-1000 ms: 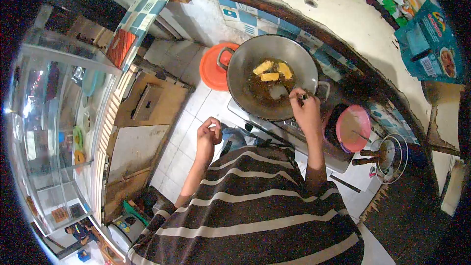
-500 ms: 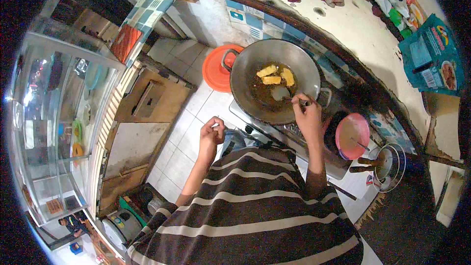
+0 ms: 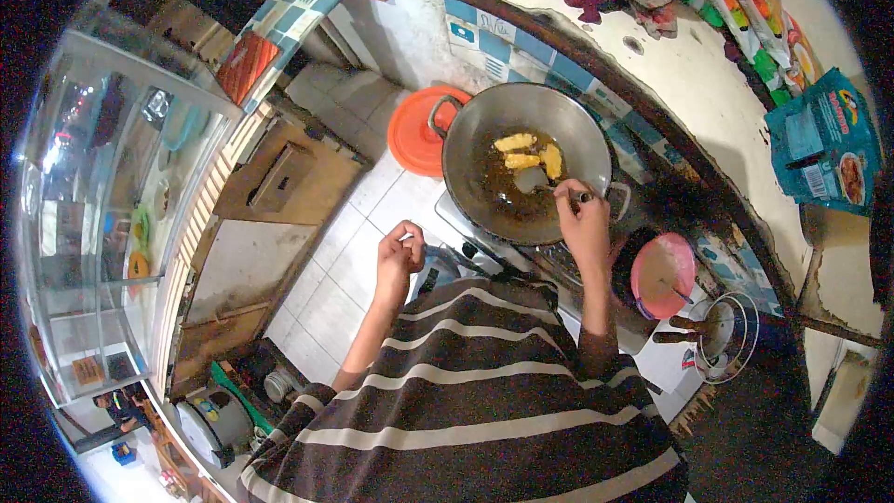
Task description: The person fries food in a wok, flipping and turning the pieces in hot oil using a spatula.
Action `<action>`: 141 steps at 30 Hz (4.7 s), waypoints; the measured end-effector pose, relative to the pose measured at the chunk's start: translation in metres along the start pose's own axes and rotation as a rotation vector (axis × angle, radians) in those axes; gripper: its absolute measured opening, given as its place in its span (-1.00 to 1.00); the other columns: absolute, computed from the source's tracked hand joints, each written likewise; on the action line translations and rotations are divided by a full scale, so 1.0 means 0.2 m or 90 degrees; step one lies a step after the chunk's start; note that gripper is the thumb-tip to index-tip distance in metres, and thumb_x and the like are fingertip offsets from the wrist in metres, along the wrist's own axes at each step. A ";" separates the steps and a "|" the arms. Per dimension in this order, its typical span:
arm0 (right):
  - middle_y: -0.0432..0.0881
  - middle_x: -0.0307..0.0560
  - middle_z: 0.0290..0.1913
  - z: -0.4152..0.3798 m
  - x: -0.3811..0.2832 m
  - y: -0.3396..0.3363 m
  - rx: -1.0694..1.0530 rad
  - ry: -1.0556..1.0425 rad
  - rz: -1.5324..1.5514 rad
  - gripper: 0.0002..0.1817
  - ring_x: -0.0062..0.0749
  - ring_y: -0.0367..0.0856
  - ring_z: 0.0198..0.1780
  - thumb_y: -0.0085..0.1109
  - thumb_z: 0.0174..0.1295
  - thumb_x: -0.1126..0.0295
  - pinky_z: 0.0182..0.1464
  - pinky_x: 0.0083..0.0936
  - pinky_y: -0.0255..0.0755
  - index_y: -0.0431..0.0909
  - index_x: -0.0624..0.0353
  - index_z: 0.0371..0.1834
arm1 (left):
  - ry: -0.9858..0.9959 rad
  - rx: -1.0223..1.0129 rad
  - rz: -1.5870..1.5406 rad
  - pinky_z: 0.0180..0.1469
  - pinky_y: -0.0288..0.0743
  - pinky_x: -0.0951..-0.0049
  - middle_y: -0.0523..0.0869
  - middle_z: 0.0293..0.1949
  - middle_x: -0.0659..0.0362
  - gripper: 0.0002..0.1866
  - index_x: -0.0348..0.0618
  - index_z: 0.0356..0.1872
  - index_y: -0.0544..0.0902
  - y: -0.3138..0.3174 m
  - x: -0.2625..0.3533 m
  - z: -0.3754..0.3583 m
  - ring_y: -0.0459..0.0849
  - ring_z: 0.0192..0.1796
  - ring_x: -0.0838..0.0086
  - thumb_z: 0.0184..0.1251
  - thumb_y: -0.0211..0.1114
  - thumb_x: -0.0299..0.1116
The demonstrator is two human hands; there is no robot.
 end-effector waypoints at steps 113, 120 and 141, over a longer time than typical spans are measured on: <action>0.54 -0.28 -0.44 -0.09 0.41 0.29 -0.110 0.222 0.297 -0.86 -0.65 0.43 -0.42 0.06 0.31 0.34 -0.30 -0.64 0.36 0.51 0.17 -0.31 | -0.017 -0.024 -0.072 -0.60 -0.13 0.62 0.26 -0.74 0.37 -0.73 -0.16 -0.40 0.42 -0.07 -0.01 0.01 0.09 -0.68 0.70 -0.07 -0.18 -0.71; 0.60 -0.21 -0.36 -0.07 0.44 0.31 -0.073 0.170 0.192 -0.82 -0.43 0.56 -0.23 0.08 0.31 0.31 -0.07 -0.49 0.41 0.51 0.20 -0.28 | -0.031 0.008 -0.039 -0.61 -0.13 0.62 0.29 -0.74 0.36 -0.71 -0.14 -0.39 0.42 -0.06 -0.01 0.01 0.08 -0.69 0.71 -0.08 -0.17 -0.73; 0.60 -0.12 -0.39 -0.02 0.14 0.27 -0.026 -0.007 0.105 -0.86 -0.38 0.57 -0.27 0.03 0.30 0.41 -0.11 -0.53 0.38 0.49 0.27 -0.32 | -0.037 0.013 -0.050 -0.60 -0.14 0.62 0.29 -0.73 0.37 -0.73 -0.15 -0.40 0.42 -0.07 -0.01 0.01 0.08 -0.69 0.71 -0.05 -0.17 -0.73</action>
Point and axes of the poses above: each hand's wrist, its own z-axis towards the middle knuckle, its own y-axis out of the palm, x = y × z, the point moved 10 cm from there along z, towards the middle knuckle
